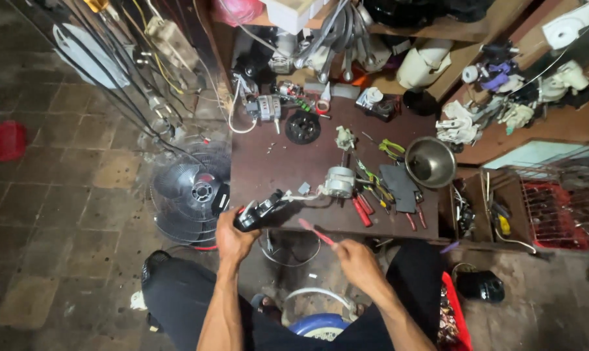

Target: The person sits on the floor and uses a red screwdriver to work on various electrical components, including a fan motor and a black plastic housing. They manipulate wires and small parts on a cluttered workbench, occasionally picking up a metal bowl and a rag to assist with the task.

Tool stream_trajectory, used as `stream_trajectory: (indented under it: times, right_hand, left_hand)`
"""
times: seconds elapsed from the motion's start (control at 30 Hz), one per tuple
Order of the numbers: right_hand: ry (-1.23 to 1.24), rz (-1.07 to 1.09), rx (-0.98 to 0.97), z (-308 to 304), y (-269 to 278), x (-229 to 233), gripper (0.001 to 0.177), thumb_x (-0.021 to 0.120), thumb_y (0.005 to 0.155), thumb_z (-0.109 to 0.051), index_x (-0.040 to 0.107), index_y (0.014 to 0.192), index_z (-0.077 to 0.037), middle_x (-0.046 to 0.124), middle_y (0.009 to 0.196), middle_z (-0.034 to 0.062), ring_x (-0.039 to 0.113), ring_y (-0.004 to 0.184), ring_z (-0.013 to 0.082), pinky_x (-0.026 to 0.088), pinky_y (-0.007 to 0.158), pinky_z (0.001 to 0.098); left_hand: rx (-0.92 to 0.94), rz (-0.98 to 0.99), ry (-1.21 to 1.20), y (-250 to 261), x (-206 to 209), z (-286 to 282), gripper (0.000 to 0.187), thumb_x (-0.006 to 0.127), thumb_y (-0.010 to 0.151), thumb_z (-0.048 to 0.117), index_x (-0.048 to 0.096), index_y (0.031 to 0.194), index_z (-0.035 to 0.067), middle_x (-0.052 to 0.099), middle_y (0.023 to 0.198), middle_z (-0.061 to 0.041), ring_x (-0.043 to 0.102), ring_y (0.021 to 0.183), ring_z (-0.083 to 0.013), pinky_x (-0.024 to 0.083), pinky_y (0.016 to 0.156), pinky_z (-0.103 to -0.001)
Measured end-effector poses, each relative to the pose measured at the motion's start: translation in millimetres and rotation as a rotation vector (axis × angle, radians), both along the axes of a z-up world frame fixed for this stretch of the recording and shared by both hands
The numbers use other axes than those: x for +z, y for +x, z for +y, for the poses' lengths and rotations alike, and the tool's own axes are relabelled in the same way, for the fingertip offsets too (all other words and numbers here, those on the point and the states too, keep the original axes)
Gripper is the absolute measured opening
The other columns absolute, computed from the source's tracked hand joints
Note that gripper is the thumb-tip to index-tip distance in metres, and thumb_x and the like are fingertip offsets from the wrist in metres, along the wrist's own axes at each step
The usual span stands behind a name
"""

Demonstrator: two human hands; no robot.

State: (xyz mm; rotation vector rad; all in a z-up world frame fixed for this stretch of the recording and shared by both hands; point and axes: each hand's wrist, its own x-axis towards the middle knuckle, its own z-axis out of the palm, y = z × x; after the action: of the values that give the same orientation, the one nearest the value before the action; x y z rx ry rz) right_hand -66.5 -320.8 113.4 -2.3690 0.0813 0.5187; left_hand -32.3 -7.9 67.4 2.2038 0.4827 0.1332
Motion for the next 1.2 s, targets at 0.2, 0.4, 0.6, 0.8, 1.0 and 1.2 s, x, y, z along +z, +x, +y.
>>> stream_trajectory:
  times: [0.2,0.4,0.6,0.8,1.0,1.2]
  right_hand:
    - [0.172,0.045,-0.262,-47.9,-9.4,-70.6,0.025,0.048,0.099,-0.032,0.067,0.097,-0.016,0.068,0.067,-0.0008,0.063,0.07,0.0177,0.047,0.075,0.0342]
    - [0.184,-0.125,-0.25,-37.0,9.8,-45.7,0.035,0.053,0.101,-0.038,0.074,0.114,-0.013,0.075,0.105,0.017,0.068,0.107,0.0371,0.052,0.095,0.047]
    - [0.206,-0.337,-0.149,23.7,46.4,-77.2,0.03,0.057,0.1,-0.035,0.073,0.1,-0.01,0.074,0.091,0.0188,0.07,0.095,0.0393,0.055,0.079,0.05]
    - [0.089,-0.118,-0.336,30.3,22.8,-67.7,0.036,0.056,0.097,-0.038,0.073,0.088,-0.007,0.074,0.085,0.0188,0.071,0.094,0.0391,0.053,0.08,0.0499]
    - [0.088,-0.209,-0.294,26.7,56.6,-30.6,0.039,0.057,0.098,-0.039,0.076,0.083,-0.007,0.073,0.082,0.0189,0.071,0.092,0.0371,0.052,0.077,0.0462]
    - [-0.06,0.037,-0.352,12.1,100.0,-44.7,0.037,0.057,0.092,-0.053,0.078,0.095,-0.023,0.077,0.098,0.0026,0.069,0.108,0.0277,0.054,0.088,0.0417]
  left_hand:
    - [0.166,0.076,-0.043,8.2,34.6,-5.3,0.082,0.092,0.049,0.027,0.067,0.127,0.018,0.067,0.122,-0.011,0.062,0.114,-0.0294,0.047,0.099,-0.04]
    - [0.15,0.154,0.04,23.6,-11.5,7.3,0.084,0.095,0.056,0.031,0.062,0.133,0.024,0.065,0.123,-0.005,0.06,0.122,-0.0276,0.045,0.108,-0.043]
    - [0.147,0.274,0.091,25.6,-46.0,13.1,0.082,0.096,0.059,0.034,0.059,0.132,0.027,0.066,0.121,-0.004,0.061,0.122,-0.0273,0.046,0.107,-0.044]
    - [0.121,0.323,0.186,10.1,-3.8,10.1,0.08,0.093,0.065,0.029,0.056,0.135,0.025,0.065,0.122,-0.007,0.061,0.123,-0.0295,0.045,0.107,-0.045]
    - [0.118,0.274,0.212,7.9,-29.5,13.8,0.08,0.093,0.066,0.025,0.053,0.134,0.023,0.063,0.123,-0.009,0.061,0.122,-0.0317,0.047,0.107,-0.046]
    - [0.138,0.295,0.194,9.0,-34.6,14.6,0.079,0.093,0.066,0.028,0.052,0.134,0.027,0.062,0.122,-0.006,0.061,0.121,-0.0306,0.049,0.105,-0.047]
